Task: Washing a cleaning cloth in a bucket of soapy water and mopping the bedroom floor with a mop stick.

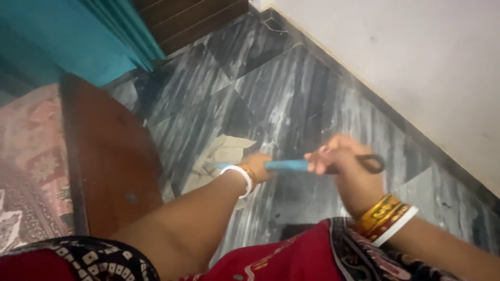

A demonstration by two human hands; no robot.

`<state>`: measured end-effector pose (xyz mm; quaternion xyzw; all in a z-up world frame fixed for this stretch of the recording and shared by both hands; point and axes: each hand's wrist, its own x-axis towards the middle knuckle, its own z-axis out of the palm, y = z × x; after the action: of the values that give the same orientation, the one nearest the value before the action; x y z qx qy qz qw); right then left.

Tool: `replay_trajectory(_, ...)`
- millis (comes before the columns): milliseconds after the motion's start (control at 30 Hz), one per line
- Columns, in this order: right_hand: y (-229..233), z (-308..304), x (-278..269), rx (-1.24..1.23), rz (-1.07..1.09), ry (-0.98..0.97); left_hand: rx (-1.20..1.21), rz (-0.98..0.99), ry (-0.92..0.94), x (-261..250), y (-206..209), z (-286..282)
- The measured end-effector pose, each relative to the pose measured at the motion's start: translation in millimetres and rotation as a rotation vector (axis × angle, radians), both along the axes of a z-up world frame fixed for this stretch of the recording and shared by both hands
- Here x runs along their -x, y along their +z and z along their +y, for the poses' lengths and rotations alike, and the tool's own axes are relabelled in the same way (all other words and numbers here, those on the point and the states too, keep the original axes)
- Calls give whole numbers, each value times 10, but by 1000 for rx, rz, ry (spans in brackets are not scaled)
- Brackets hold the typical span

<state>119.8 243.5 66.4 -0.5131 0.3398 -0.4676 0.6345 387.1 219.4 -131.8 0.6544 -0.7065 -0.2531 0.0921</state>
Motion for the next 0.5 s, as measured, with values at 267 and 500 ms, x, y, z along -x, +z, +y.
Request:
replay_trajectory(267, -145, 357, -364, 34, 193, 176, -179, -101, 57, -543, -151, 311)
replay_trajectory(500, 122, 511, 77, 211, 197, 178, -30, -58, 45, -100, -298, 440)
